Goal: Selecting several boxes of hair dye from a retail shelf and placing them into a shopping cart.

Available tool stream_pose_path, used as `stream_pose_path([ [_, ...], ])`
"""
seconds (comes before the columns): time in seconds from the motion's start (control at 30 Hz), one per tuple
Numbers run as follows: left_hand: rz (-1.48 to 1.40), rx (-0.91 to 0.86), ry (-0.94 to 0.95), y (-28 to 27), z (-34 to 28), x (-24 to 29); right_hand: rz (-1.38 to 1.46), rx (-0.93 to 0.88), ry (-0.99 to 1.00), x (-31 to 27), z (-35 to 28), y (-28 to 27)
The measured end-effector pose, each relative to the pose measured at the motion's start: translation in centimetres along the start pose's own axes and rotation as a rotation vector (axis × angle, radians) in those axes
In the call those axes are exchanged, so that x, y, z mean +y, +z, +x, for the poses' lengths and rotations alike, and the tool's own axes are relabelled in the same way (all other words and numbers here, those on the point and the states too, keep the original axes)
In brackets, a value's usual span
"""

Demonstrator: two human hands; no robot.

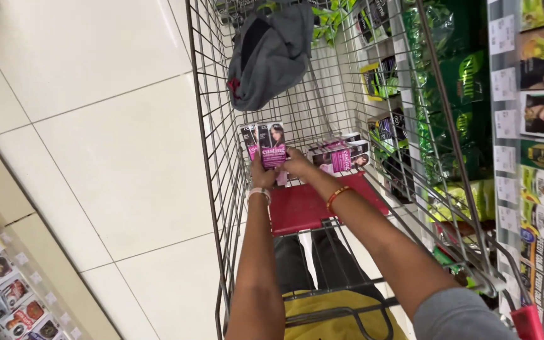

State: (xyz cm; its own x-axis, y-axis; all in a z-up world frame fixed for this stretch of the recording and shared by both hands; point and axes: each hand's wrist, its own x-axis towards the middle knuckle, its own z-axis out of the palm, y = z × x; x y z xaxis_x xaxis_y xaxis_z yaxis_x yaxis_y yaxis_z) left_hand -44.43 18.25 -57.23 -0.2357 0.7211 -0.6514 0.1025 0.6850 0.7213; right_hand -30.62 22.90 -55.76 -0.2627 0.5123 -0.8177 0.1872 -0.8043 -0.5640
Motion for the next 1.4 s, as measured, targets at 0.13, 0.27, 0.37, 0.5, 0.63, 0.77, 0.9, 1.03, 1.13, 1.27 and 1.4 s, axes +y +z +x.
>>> stream_pose_path([
  [0.13, 0.145, 0.117, 0.046, -0.5, 2.2, -5.1, -0.009, 0.002, 0.070, 1.0, 1.4, 1.3],
  [0.27, -0.003, 0.094, 0.101, -0.4, 3.9, -8.5, -0.054, 0.017, 0.046, -0.2, 0.9, 2.2],
  [0.37, -0.138, 0.057, 0.145, -0.9, 2.9, -6.2, -0.073, 0.029, -0.041, 0.7, 2.2, 2.4],
  [0.5, -0.421, -0.070, -0.028, -1.9, 2.0, -3.9, -0.074, 0.062, -0.051, 1.9, 3.5, 3.0],
  [0.63, -0.426, -0.071, -0.090, -1.8, 0.5, -1.4, -0.087, 0.058, -0.115, 3.1, 3.6, 2.6],
  [0.77, -0.249, -0.059, 0.200, 0.1, 1.7, -1.0, 0.021, 0.135, -0.142, -0.1, 2.2, 2.5],
  [0.9, 0.097, -0.021, 0.519, 3.3, 5.1, -3.7, 0.044, 0.361, -0.306, -3.7, 0.2, 2.3],
  [1.03, -0.584, -0.279, -0.161, 2.9, 0.7, 4.2, 0.041, 0.581, -0.228, -3.4, 1.2, 0.6],
  [1.13, -0.392, -0.238, 0.122, 3.1, 0.2, 3.7, -0.089, 0.758, -0.150, -1.5, 4.0, -0.6],
  [1.27, 0.495, -0.057, 0.283, 1.8, -1.5, 5.9, 0.424, 0.755, -0.267, -0.4, 7.3, -2.8],
  [1.4, 0.806, 0.026, 0.345, 1.9, -0.4, 2.5, 0.727, 0.825, -0.117, -3.9, 5.9, -5.1],
])
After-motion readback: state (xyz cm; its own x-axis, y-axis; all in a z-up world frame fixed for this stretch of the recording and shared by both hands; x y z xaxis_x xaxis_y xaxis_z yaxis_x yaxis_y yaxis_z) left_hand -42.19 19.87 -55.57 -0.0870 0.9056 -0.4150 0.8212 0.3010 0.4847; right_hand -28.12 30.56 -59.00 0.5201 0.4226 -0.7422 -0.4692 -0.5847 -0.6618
